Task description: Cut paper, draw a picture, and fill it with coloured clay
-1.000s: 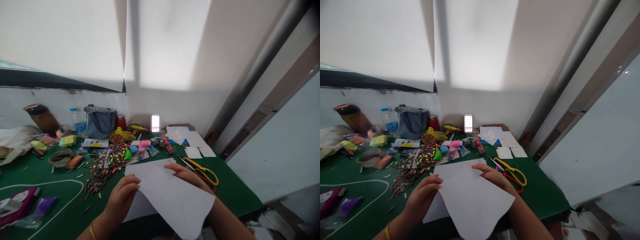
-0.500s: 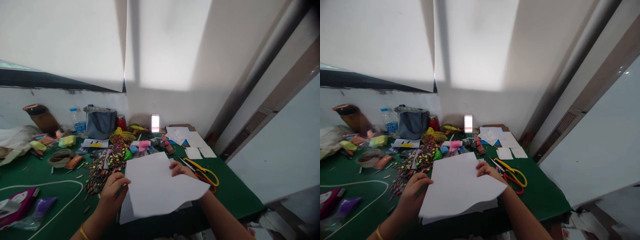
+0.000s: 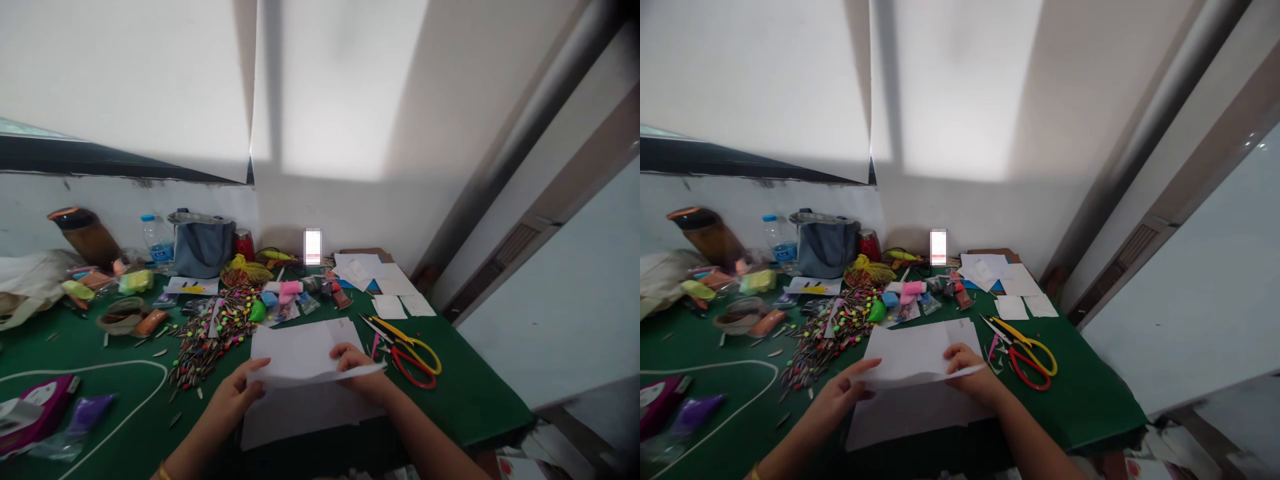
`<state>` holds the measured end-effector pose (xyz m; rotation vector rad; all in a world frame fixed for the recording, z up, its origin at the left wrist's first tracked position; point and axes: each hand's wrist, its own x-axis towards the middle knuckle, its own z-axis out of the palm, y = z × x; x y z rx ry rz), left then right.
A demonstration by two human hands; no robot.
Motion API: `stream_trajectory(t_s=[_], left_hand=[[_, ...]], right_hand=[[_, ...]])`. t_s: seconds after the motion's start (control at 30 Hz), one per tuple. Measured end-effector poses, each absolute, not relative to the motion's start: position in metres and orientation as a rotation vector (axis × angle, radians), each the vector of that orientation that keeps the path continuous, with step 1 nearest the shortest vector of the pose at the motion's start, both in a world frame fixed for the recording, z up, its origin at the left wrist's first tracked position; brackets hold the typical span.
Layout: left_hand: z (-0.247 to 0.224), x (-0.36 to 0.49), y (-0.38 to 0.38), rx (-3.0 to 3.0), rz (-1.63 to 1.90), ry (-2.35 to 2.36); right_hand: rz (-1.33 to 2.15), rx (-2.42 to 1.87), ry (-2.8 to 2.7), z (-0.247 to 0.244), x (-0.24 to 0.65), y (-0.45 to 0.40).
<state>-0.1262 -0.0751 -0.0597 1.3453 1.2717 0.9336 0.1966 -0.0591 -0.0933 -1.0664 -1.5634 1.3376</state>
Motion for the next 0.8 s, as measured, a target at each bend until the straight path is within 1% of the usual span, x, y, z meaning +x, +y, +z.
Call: stream_trajectory(t_s=[0.1, 0.2, 0.3, 0.47, 0.57, 0.7, 0.8], left_hand=[[-0.061, -0.122, -0.076, 1.175, 0.954, 1.184], [-0.061, -0.122, -0.080, 1.079, 1.006, 1.237], [-0.062, -0.123, -0.084, 1.033, 1.015, 1.264], [-0.064, -0.121, -0.087, 1.016, 1.027, 1.243], [-0.066, -0.117, -0.086, 1.012, 1.049, 1.214], [-0.069, -0.115, -0.080, 0.965, 1.116, 1.253], [-0.071, -0.118, -0.074, 0.888, 1.102, 1.311]], right_hand=[[1.361, -1.061, -1.666, -0.084, 0.196, -0.061], [1.463, -0.949, -1.595, -0.079, 0.194, -0.061], [1.440, -0.888, -1.481, -0.082, 0.188, -0.057], [1.528, -0.979, -1.180, -0.092, 0.181, -0.048], [1.505, -1.047, -1.100, -0.092, 0.178, -0.044], [1.526, -1.049, -1.153, -0.092, 0.170, -0.042], [1.415, -1.083, -1.291, -0.098, 0.165, -0.046]])
